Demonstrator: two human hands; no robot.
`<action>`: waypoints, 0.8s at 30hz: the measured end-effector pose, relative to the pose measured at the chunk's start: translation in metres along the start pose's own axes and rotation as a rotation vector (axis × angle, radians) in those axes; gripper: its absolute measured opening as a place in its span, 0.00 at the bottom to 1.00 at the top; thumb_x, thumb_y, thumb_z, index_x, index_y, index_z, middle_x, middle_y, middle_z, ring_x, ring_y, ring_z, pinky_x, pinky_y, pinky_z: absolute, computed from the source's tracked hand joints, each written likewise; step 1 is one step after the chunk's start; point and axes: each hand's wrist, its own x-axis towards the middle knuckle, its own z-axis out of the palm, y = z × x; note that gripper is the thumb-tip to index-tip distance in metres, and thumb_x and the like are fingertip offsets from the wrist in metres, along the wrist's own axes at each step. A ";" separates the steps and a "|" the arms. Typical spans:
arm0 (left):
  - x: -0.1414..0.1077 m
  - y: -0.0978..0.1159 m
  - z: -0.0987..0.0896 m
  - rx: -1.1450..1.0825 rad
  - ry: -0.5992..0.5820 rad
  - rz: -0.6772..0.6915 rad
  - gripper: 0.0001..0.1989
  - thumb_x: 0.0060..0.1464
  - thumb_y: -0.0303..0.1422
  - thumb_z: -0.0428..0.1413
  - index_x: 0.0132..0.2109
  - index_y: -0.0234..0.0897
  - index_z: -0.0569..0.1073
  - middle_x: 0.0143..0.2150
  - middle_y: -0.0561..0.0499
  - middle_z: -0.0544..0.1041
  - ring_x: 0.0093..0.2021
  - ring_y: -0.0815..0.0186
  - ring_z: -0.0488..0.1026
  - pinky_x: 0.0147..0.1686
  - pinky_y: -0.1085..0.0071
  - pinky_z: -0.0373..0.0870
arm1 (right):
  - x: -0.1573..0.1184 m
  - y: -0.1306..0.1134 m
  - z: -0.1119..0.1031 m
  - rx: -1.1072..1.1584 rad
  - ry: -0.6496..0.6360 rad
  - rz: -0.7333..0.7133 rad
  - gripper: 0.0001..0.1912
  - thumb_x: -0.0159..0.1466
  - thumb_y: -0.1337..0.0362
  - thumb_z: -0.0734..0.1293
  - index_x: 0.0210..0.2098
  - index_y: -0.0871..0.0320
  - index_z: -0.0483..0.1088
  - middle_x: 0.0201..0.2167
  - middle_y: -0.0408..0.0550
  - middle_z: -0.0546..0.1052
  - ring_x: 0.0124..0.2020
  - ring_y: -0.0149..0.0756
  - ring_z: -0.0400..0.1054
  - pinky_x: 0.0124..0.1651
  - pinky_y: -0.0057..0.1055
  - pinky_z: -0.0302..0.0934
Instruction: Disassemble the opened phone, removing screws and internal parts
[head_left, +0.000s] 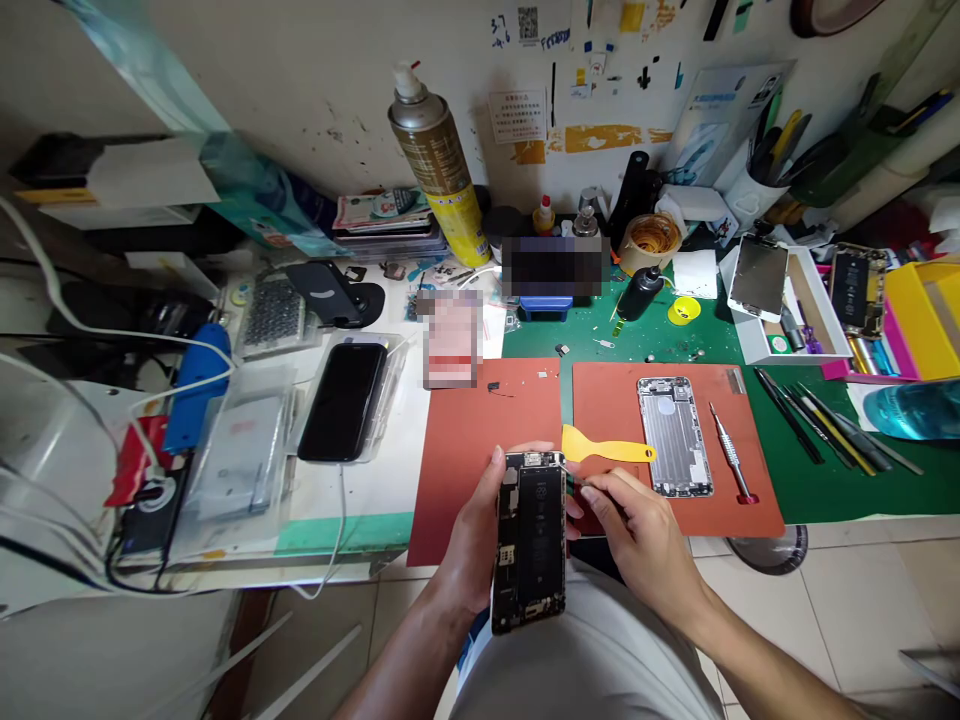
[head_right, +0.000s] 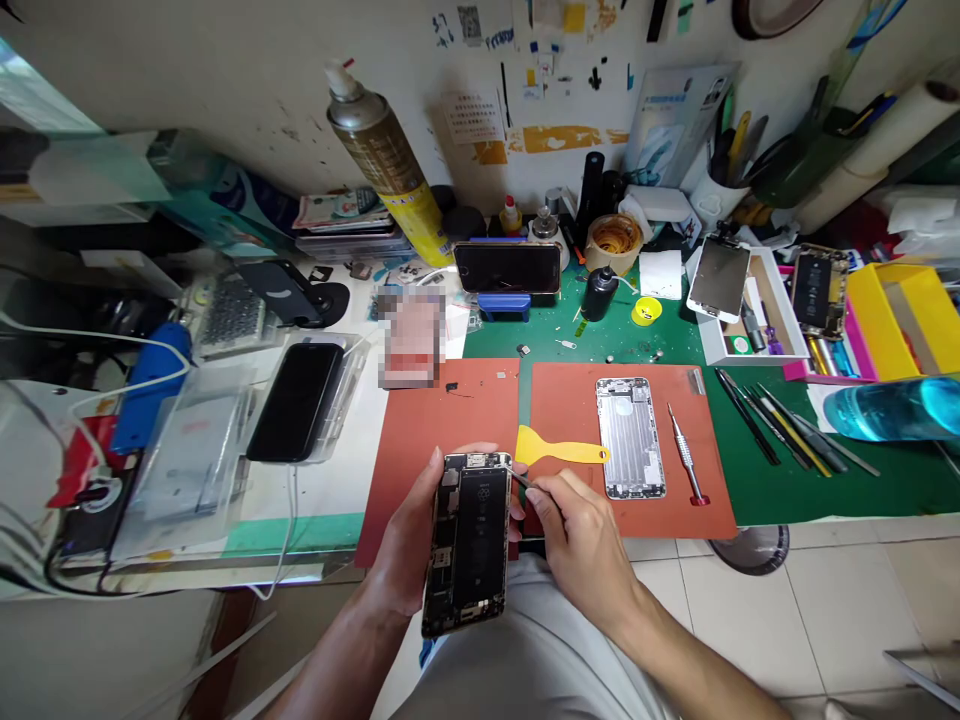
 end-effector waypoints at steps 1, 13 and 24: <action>0.000 0.001 0.001 0.011 0.000 -0.003 0.30 0.68 0.57 0.47 0.64 0.40 0.68 0.40 0.41 0.83 0.35 0.52 0.82 0.37 0.57 0.79 | 0.001 0.000 -0.001 0.011 -0.009 0.007 0.16 0.78 0.59 0.58 0.37 0.52 0.73 0.32 0.44 0.76 0.32 0.35 0.70 0.36 0.31 0.63; -0.001 0.000 -0.002 -0.013 0.003 -0.022 0.26 0.68 0.53 0.50 0.61 0.41 0.70 0.43 0.41 0.84 0.34 0.52 0.83 0.39 0.55 0.79 | 0.003 -0.005 -0.011 0.134 -0.132 -0.042 0.14 0.77 0.61 0.60 0.40 0.52 0.76 0.33 0.43 0.81 0.29 0.34 0.73 0.36 0.31 0.68; -0.005 0.000 0.001 0.017 -0.020 0.026 0.23 0.70 0.52 0.47 0.54 0.40 0.73 0.46 0.41 0.84 0.34 0.54 0.82 0.38 0.57 0.78 | -0.002 -0.004 -0.003 0.336 -0.213 0.120 0.16 0.77 0.54 0.59 0.39 0.53 0.73 0.33 0.44 0.79 0.31 0.35 0.73 0.36 0.32 0.69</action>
